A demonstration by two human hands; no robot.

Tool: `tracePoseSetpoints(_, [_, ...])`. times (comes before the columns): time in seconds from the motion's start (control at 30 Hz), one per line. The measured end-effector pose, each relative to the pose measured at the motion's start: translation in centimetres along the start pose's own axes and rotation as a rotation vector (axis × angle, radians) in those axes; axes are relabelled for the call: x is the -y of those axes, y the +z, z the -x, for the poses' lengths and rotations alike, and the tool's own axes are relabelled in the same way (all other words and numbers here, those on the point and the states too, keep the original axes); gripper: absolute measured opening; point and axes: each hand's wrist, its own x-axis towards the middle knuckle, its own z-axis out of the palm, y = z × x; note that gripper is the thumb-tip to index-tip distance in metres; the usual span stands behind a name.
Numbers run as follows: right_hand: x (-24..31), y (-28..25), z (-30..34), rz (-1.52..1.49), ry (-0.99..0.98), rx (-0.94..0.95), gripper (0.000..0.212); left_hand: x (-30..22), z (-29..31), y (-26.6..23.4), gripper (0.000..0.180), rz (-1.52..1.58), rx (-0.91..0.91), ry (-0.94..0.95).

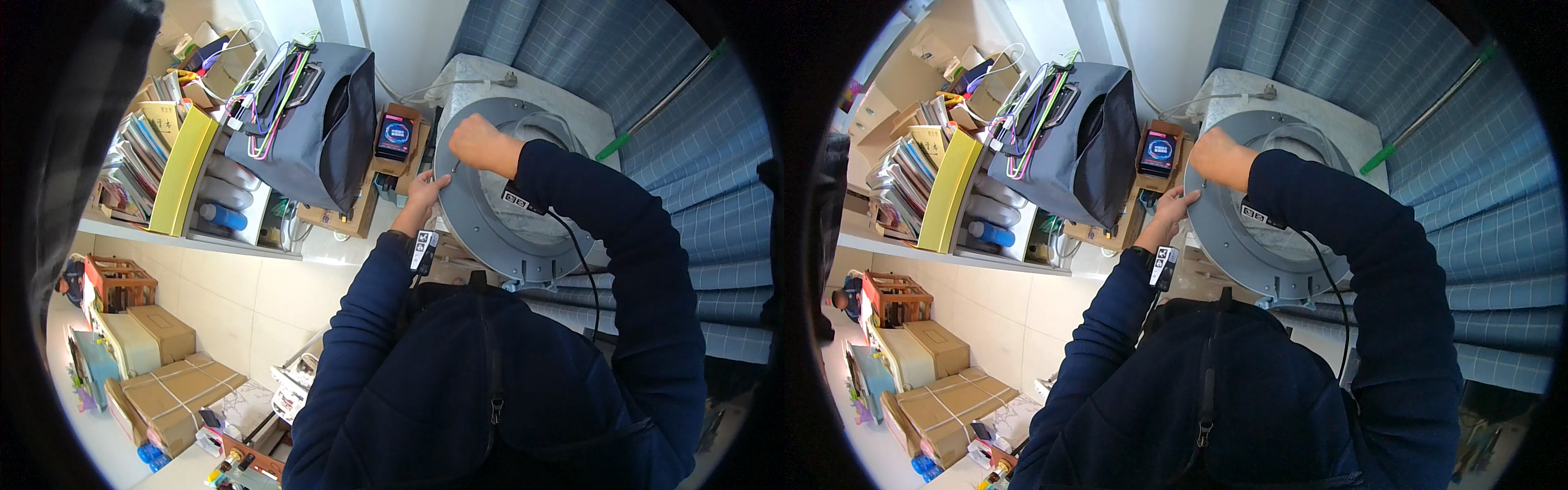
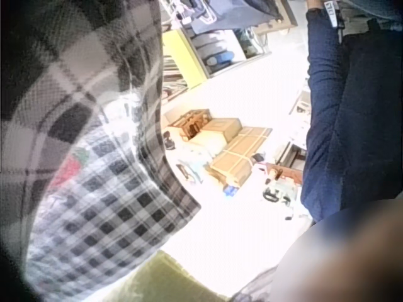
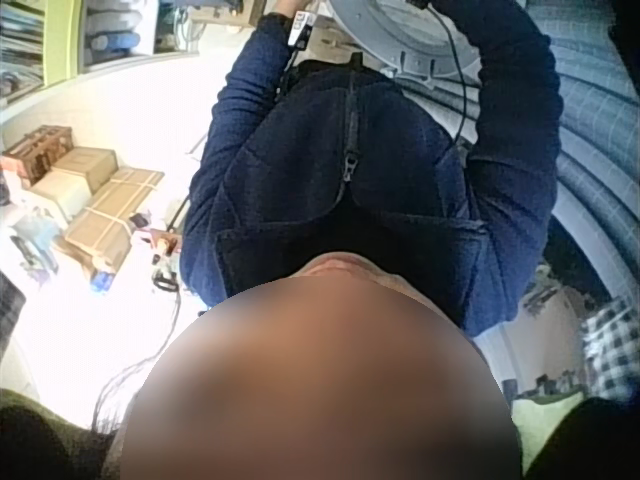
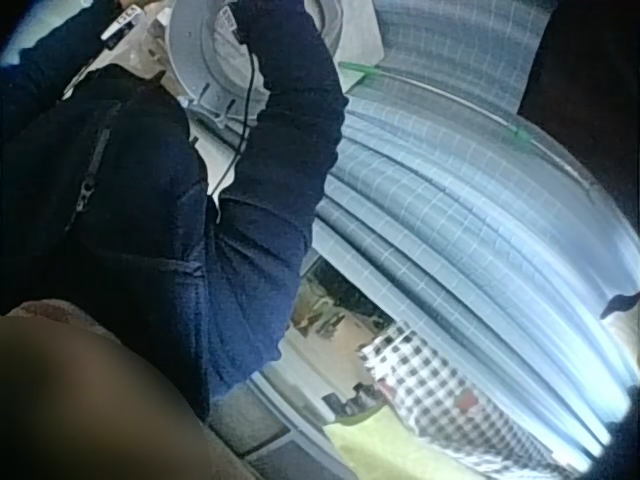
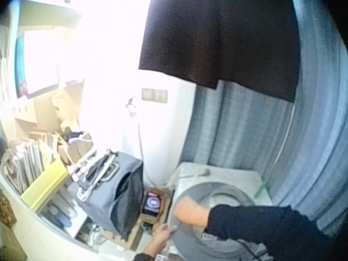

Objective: The person uses a screwdriver to fasten screws around the perimeter of a circular appliance door frame. They work methodically around the rim, tightening each screw in turn while stabilizing the frame with the other hand.

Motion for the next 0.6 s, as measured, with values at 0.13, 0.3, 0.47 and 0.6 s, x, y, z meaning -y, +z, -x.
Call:
tracePoseSetpoints(0.13, [0.1,-0.1,0.1,-0.071,0.06,0.051,0.009,0.2,-0.2,0.1,0.038,-0.089,-0.04,0.007])
tracePoseSetpoints(0.3, [0.4,0.7,-0.3,0.027,-0.046,-0.278,0.008,0.3,-0.4,-0.1,0.041,-0.089,-0.024,0.009])
tracePoseSetpoints(0.47, [0.3,1.0,-0.4,0.106,-0.079,-0.142,0.006,0.2,-0.2,0.0,0.04,-0.098,-0.032,0.01])
tracePoseSetpoints(0.6, [0.1,1.3,-0.2,0.005,-0.002,-0.114,0.007,-0.2,0.1,0.1,0.04,-0.139,-0.037,0.029])
